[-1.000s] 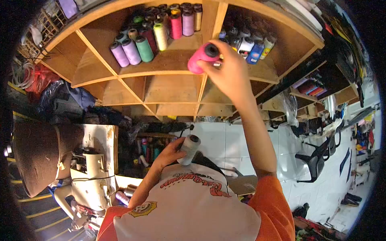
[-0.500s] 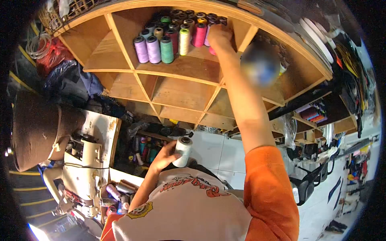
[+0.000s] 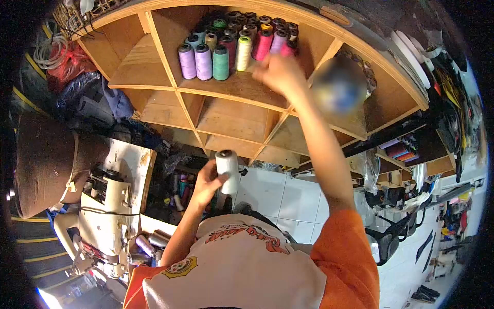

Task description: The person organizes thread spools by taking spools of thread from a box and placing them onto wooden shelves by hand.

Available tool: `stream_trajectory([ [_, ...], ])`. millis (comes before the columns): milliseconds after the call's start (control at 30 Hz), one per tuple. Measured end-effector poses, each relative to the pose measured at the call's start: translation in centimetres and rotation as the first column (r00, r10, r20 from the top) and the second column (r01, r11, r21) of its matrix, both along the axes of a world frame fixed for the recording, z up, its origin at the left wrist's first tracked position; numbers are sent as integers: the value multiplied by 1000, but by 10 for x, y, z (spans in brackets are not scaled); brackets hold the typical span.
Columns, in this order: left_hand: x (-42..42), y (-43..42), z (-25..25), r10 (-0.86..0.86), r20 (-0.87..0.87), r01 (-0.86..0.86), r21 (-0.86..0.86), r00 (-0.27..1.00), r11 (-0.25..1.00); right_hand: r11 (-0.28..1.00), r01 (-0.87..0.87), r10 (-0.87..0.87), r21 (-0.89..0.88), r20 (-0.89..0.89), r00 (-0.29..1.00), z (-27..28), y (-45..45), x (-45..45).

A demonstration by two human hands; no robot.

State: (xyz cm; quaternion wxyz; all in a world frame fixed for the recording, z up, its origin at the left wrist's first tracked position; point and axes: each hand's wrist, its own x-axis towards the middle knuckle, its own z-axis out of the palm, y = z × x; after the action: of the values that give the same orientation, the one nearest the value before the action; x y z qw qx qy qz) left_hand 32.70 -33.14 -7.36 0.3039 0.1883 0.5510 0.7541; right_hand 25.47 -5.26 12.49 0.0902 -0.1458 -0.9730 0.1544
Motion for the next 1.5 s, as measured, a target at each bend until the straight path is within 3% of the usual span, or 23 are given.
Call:
stream_trajectory([
  [67,-10,12,25,82,51,-86,68,995,994,934,-224,271,-278,144,952,-37,-17,47],
  [100,-15,19,33,137,53,-142,105,989,984,858,-240,366,-454,212,906,-59,-26,69],
  [167,-29,32,39,180,14,-181,89,984,980,818,-356,413,-452,31,910,-80,-60,108],
  [267,-41,52,46,223,-163,-217,51,961,975,797,-279,201,-535,-201,959,-97,-85,114],
  [367,-48,66,62,181,-282,-184,17,942,983,835,-165,21,-525,-269,963,-104,-83,109],
  [467,-54,72,75,141,-342,-126,64,929,990,738,-162,-56,-655,-299,953,-108,-70,98],
  [500,-53,76,68,241,-478,-254,38,844,967,692,-153,-82,-705,-288,954,-106,-63,92],
  [533,-49,74,74,248,-491,-277,14,835,961,802,-99,-97,-589,-293,951,-108,-50,78],
  [567,-45,71,80,258,-502,-303,-9,826,953,833,3,-206,-553,-304,930,-105,-40,64],
  [633,-36,62,72,232,-512,-299,-52,827,953,769,-185,-262,-612,-565,783,-108,-16,28],
  [667,-33,58,66,220,-514,-301,-78,829,951,811,-93,-293,-578,-539,790,-117,3,6],
  [767,-17,39,30,-52,-365,-8,-160,930,987,920,143,-320,-364,-492,810,-108,24,-32],
  [833,1,20,30,-342,-301,216,-382,890,898,928,147,-316,-342,-517,796,-116,33,-56],
  [867,8,13,17,-408,-365,254,-401,837,880,948,48,-215,-315,-521,826,-131,50,-73],
  [900,21,5,4,-487,-410,312,-424,771,850,962,59,-193,-267,-508,840,-132,51,-78],
  [1000,47,-6,-5,-598,-238,490,-387,765,781,990,87,-131,-107,-534,835,-151,87,-100],
  [1100,53,-18,-11,-610,-208,488,-430,765,759,990,13,-83,-138,-513,854,-147,85,-94],
  [1200,55,-18,-18,-630,-248,497,-435,736,751,980,198,-184,-27,-508,841,-148,75,-83],
  [1300,58,-16,-18,-707,-226,559,-473,670,681,974,182,-228,-137,-588,776,-149,75,-66],
  [1333,56,-15,-13,-741,-208,587,-491,639,644,959,94,-244,-267,-614,751,-141,58,-50],
  [1433,52,-12,-10,-807,-190,646,-510,559,567,975,-63,-84,-213,-617,782,-106,-11,27],
  [1500,50,-5,-7,-859,-174,679,-545,482,492,822,-174,-74,-543,-404,912,-102,-40,87],
])
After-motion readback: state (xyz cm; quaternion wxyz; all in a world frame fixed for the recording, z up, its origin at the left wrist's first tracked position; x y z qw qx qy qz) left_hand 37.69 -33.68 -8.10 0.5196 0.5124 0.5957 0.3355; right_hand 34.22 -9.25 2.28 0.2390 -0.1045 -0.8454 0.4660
